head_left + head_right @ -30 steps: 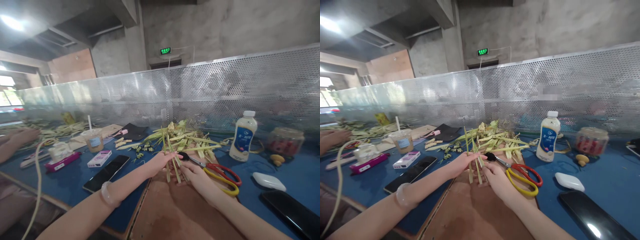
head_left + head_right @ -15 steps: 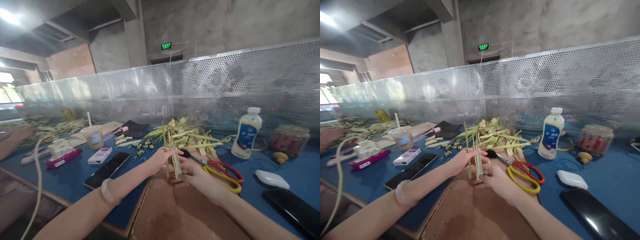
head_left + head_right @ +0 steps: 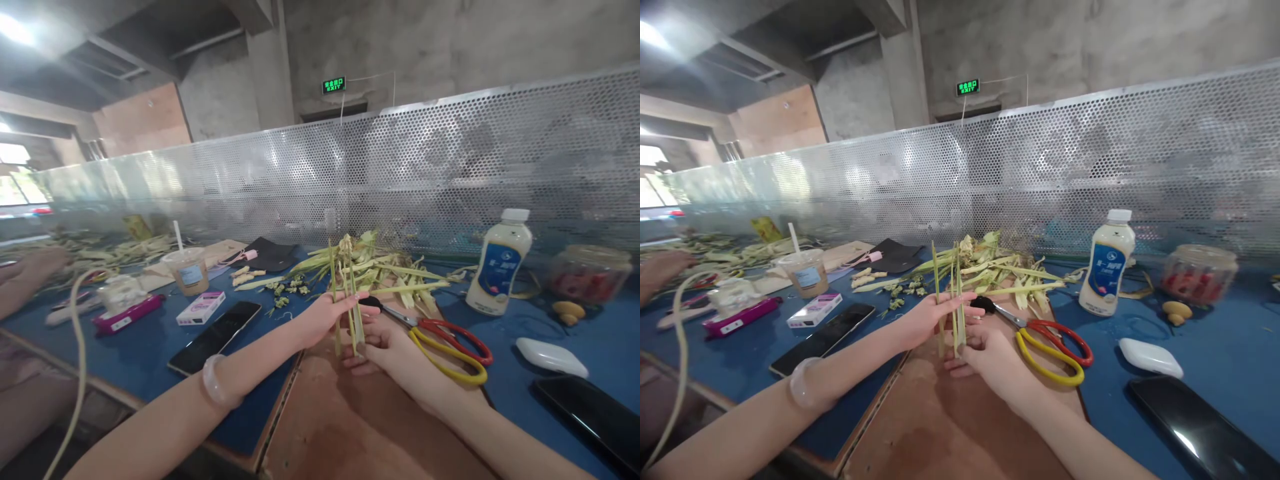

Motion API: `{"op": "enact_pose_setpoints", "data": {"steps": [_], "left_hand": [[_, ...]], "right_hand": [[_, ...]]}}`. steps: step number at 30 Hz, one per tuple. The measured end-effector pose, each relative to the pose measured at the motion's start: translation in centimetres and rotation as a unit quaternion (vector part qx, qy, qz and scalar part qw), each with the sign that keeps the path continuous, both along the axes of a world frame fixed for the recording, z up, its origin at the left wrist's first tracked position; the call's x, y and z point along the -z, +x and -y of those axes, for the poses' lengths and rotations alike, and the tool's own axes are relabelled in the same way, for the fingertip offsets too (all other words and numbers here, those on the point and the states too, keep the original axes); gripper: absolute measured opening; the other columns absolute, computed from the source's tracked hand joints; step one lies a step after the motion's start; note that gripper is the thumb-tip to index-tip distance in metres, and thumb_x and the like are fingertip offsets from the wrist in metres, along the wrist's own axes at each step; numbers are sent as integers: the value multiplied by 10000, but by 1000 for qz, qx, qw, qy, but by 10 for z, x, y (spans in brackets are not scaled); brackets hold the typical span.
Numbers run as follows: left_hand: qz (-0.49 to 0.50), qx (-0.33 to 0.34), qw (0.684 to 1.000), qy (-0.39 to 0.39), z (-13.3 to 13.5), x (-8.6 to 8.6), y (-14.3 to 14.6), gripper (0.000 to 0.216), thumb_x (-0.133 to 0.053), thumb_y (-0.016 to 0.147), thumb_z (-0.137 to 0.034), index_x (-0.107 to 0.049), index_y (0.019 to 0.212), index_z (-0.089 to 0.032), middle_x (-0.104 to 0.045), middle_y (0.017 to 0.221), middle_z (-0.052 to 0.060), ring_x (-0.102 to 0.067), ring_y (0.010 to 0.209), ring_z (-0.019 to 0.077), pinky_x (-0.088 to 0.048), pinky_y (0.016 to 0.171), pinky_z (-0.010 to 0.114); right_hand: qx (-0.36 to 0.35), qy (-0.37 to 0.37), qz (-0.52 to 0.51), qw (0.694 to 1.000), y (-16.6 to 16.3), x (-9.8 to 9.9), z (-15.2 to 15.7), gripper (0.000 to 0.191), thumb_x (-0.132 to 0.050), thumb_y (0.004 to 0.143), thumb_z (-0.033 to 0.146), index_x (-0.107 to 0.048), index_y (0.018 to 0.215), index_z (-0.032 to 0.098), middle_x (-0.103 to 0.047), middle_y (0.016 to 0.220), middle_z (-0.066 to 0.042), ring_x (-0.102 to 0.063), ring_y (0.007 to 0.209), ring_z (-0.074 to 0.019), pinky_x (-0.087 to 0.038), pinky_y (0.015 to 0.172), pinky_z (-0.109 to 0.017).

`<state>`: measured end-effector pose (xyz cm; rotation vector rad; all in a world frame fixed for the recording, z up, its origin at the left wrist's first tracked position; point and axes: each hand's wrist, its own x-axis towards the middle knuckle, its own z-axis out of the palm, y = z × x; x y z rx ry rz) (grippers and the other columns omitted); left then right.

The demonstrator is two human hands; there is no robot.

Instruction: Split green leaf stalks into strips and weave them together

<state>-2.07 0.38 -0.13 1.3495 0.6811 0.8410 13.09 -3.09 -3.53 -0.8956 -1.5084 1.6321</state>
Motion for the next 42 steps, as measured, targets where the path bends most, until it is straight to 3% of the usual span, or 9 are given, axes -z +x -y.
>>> {"op": "enact_pose_setpoints", "data": {"steps": [8,18,25,35,39,42], "left_hand": [[3,100,995,-20,2,-5,-4,545,-551,778,-248,-368,1290,-201,-494,1241,155,-489,1116,258,-408,866,387],[-10,139,990,-11,0,-4,-8,671,-550,737,-103,-268,1334,-218,-451,1282,153,-472,1133,235,-359,911,381],[-20,139,990,1,3,-6,-5,777,-539,665,-29,-224,1351,-217,-480,1258,145,-485,1116,214,-347,914,350],[-15,79,997,22,7,-5,3,775,-488,613,0,-269,1334,-178,-526,1210,146,-532,1049,239,-431,809,332],[10,97,995,7,9,-6,5,807,-470,581,13,-262,1334,-188,-543,1190,141,-519,1073,267,-452,778,345],[38,110,993,-9,6,-5,2,816,-444,553,32,-288,1321,-194,-530,1208,134,-493,1107,272,-439,816,362]], "right_hand": [[31,9,19,999,-2,-2,4,283,-558,699,399,-563,845,157,-684,729,-52,-662,666,-213,-535,636,-353],[65,1,33,997,-7,-4,7,259,-494,735,457,-469,774,202,-643,558,-8,-652,564,-230,-529,533,-353],[85,7,49,995,-9,-2,7,234,-472,745,439,-439,763,208,-623,530,1,-646,536,-226,-524,517,-344],[124,116,112,979,-9,7,9,269,-424,786,464,-481,819,203,-636,602,-25,-626,500,-183,-485,438,-264],[117,144,137,973,-11,4,13,283,-393,807,462,-478,742,199,-599,501,-4,-540,368,-139,-378,353,-220],[151,175,151,961,-11,0,15,294,-406,808,442,-473,661,197,-545,427,11,-502,363,-123,-325,359,-209]]}}
